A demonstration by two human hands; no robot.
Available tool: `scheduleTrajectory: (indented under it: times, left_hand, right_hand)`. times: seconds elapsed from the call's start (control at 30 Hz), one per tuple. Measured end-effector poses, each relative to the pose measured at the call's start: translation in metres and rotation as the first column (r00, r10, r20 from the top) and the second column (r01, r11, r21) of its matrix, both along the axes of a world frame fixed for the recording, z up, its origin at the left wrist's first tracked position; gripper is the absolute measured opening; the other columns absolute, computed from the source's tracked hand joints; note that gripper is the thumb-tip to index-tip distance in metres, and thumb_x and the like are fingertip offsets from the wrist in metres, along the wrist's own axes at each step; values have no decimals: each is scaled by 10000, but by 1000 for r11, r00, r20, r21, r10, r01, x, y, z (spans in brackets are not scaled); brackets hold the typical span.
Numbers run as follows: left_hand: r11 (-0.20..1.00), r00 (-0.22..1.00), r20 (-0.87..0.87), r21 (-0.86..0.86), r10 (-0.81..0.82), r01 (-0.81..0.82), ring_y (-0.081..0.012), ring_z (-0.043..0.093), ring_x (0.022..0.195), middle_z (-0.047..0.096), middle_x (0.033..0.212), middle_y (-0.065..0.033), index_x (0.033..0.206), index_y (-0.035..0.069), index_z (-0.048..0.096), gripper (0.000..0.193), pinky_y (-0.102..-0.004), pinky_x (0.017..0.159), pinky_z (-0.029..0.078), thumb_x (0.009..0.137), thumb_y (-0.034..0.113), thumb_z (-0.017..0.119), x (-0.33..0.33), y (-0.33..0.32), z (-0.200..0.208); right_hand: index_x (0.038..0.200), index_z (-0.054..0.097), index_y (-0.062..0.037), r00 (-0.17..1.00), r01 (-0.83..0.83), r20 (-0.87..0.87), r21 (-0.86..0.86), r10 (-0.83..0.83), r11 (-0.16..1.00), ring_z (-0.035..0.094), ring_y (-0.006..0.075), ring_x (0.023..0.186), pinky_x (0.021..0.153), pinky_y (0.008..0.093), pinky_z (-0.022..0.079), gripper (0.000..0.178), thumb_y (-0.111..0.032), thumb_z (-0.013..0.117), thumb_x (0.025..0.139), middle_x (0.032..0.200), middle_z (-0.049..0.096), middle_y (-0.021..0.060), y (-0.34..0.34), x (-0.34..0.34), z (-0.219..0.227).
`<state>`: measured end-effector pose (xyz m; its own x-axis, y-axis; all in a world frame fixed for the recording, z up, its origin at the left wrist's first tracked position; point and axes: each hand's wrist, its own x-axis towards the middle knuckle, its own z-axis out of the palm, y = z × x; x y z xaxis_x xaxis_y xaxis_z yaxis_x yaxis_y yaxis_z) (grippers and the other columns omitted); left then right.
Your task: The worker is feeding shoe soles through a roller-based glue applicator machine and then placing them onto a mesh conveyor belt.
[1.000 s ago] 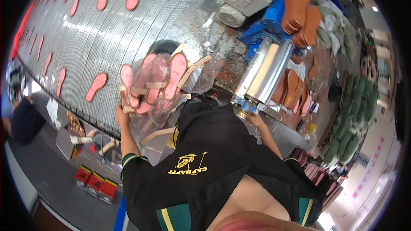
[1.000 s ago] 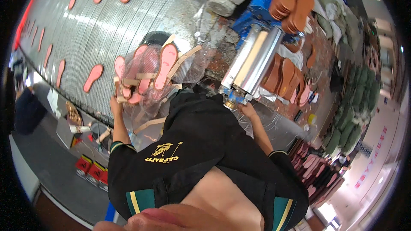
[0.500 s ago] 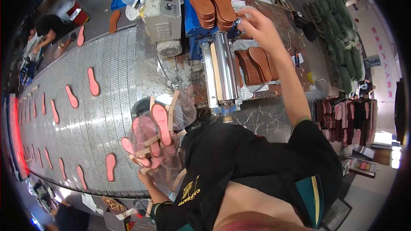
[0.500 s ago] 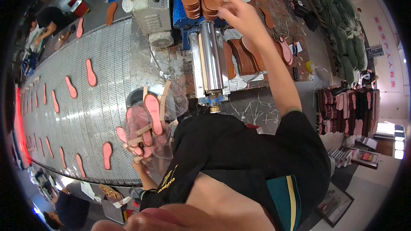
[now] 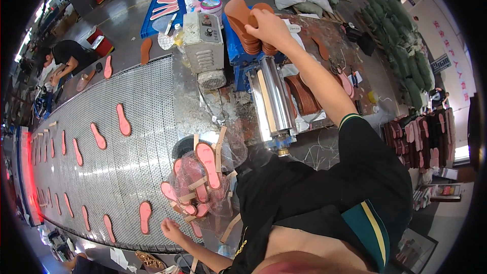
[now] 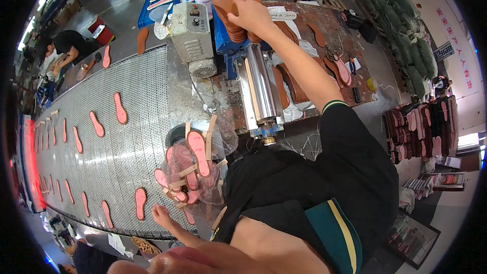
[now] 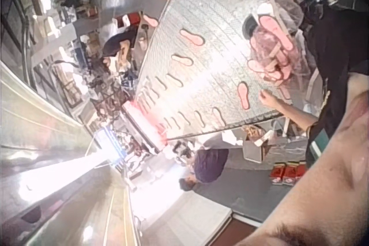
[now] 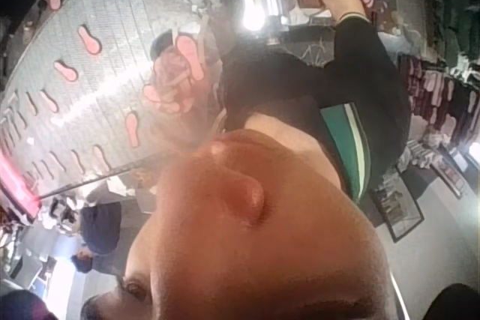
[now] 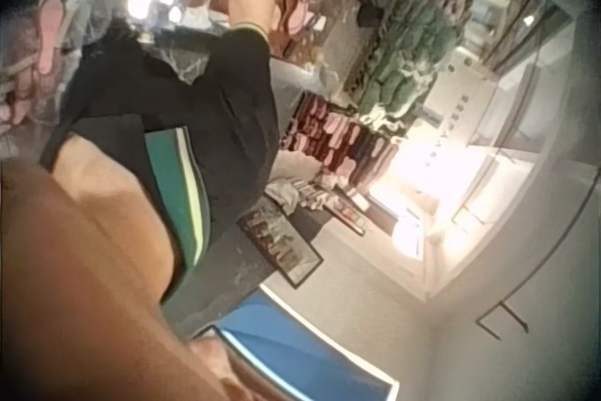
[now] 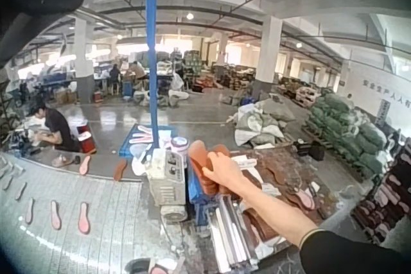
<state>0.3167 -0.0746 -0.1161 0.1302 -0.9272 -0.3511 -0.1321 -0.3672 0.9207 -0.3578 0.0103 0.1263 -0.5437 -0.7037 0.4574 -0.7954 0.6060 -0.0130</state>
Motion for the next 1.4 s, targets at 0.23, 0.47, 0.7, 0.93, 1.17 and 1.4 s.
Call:
scheduleTrajectory:
  times: [0.23, 0.47, 0.7, 0.93, 1.17, 1.4]
  left_hand:
    - [859, 855, -109, -144, -507, 491, -46, 310, 520, 374, 593, 38, 736, 69, 456, 265, -226, 468, 252, 966, 200, 451, -146, 21, 89]
    - [562, 553, -126, -40, -823, 826, -83, 395, 505, 468, 577, 4, 605, 55, 448, 414, -231, 472, 292, 966, 256, 457, -243, 42, 91]
    - [-129, 24, 490, -276, -871, 952, -263, 513, 1136, 531, 1256, -158, 1215, 23, 525, 600, -340, 934, 408, 693, 189, 768, -413, 20, 128]
    - [-488, -191, 722, -226, -664, 843, -348, 427, 1234, 446, 1343, -175, 1314, 29, 422, 868, -389, 1044, 341, 556, 170, 821, -481, 40, 144]
    - [-356, -149, 792, -91, -592, 930, -357, 446, 1204, 466, 1314, -172, 1346, 64, 383, 862, -394, 1019, 361, 574, 48, 767, -463, 20, 147]
    - [-285, -141, 776, -53, -615, 957, -343, 495, 1123, 516, 1199, -168, 1338, 76, 383, 810, -370, 944, 417, 602, -1, 713, -426, -18, 125]
  right_hand:
    - [936, 613, -27, 583, 475, 664, -746, 469, 466, 546, 102, 721, 590, 242, 444, 179, -70, 530, 783, 822, 570, 17, 105, 2, 1]
    - [790, 608, -39, 575, 696, 666, -704, 475, 144, 508, 120, 603, 488, 248, 395, 202, -43, 421, 715, 726, 534, 15, 301, 2, -117]
    - [842, 601, -24, 372, 687, 840, -535, 395, 491, 510, 97, 711, 651, 233, 400, 173, -34, 445, 768, 763, 559, 10, 270, 44, -173]
    - [1072, 536, -49, 222, 638, 788, -562, 574, 526, 528, 76, 630, 514, 219, 408, 235, -239, 511, 935, 856, 567, 31, 274, 79, -193]
    - [940, 576, -43, -131, 457, 975, -103, 182, 884, 524, 84, 567, 485, 217, 397, 173, -205, 520, 917, 699, 571, 15, 379, 129, -329]
    - [795, 573, -58, -231, 378, 971, 142, -56, 915, 506, 103, 507, 406, 267, 377, 160, -190, 520, 866, 636, 543, 10, 466, 143, -425]
